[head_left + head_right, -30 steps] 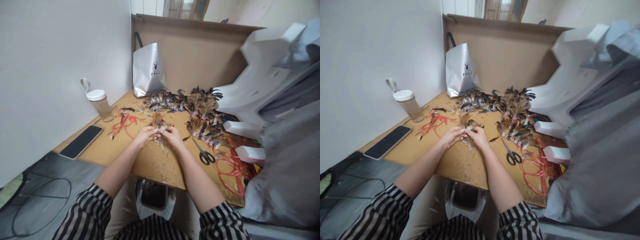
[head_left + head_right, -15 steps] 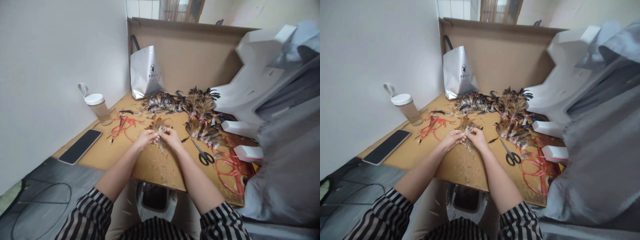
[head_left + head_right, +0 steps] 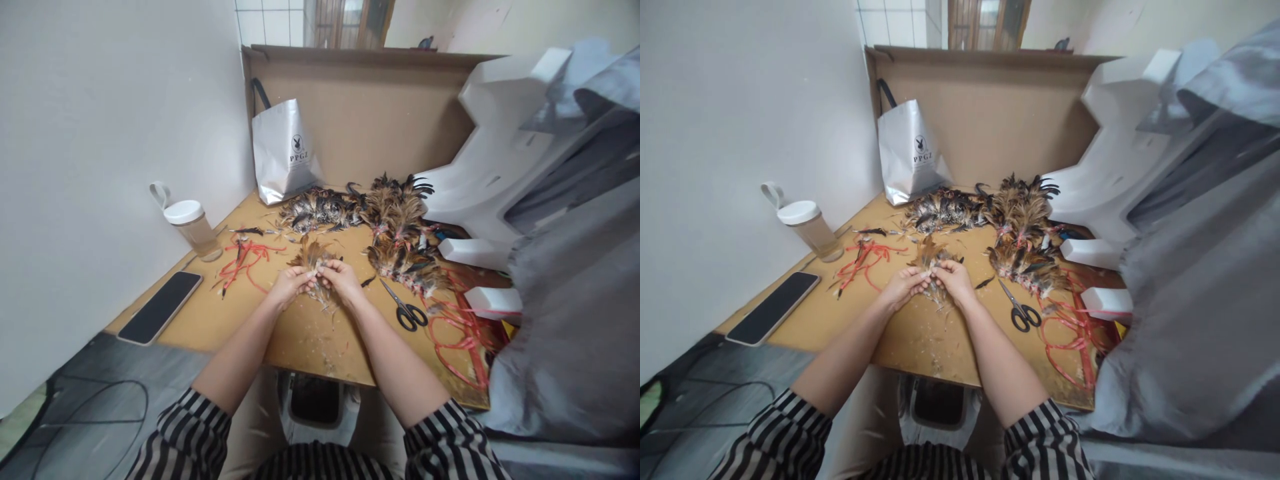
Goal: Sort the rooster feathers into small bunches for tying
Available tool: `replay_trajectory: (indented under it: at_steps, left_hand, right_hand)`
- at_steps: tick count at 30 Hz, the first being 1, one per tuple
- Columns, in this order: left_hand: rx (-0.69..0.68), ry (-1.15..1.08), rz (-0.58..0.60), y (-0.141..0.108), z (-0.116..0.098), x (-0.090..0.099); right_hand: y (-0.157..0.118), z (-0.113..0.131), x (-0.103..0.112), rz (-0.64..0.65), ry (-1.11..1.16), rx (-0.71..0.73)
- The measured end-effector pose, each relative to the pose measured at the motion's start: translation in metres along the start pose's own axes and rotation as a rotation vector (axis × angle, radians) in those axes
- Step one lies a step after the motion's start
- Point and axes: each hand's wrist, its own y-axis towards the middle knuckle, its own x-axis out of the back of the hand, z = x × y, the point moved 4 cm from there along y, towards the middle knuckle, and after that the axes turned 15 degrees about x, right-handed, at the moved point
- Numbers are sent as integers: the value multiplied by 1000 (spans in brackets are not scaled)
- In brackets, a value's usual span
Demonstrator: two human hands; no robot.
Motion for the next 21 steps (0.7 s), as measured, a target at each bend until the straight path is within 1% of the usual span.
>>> replay_trajectory:
  at_steps: [3,6,13,16,21]
  left_hand:
    - [13,0,-7,1,2,1]
    - [16,5,-5,3,3,2]
    - [43,11,-33,5,7,4]
    - [14,38,-39,8,8,6]
    - [-103,180,-86,10,5,9]
  right_hand:
    - [0,0,0,-8,-20,-11]
    - [0,-2,-1,-13,-45,8]
    - [2,-11,0,-12,-150,181]
    - [2,-13,-1,6,-179,200]
    - [1,-13,-5,12,-83,176]
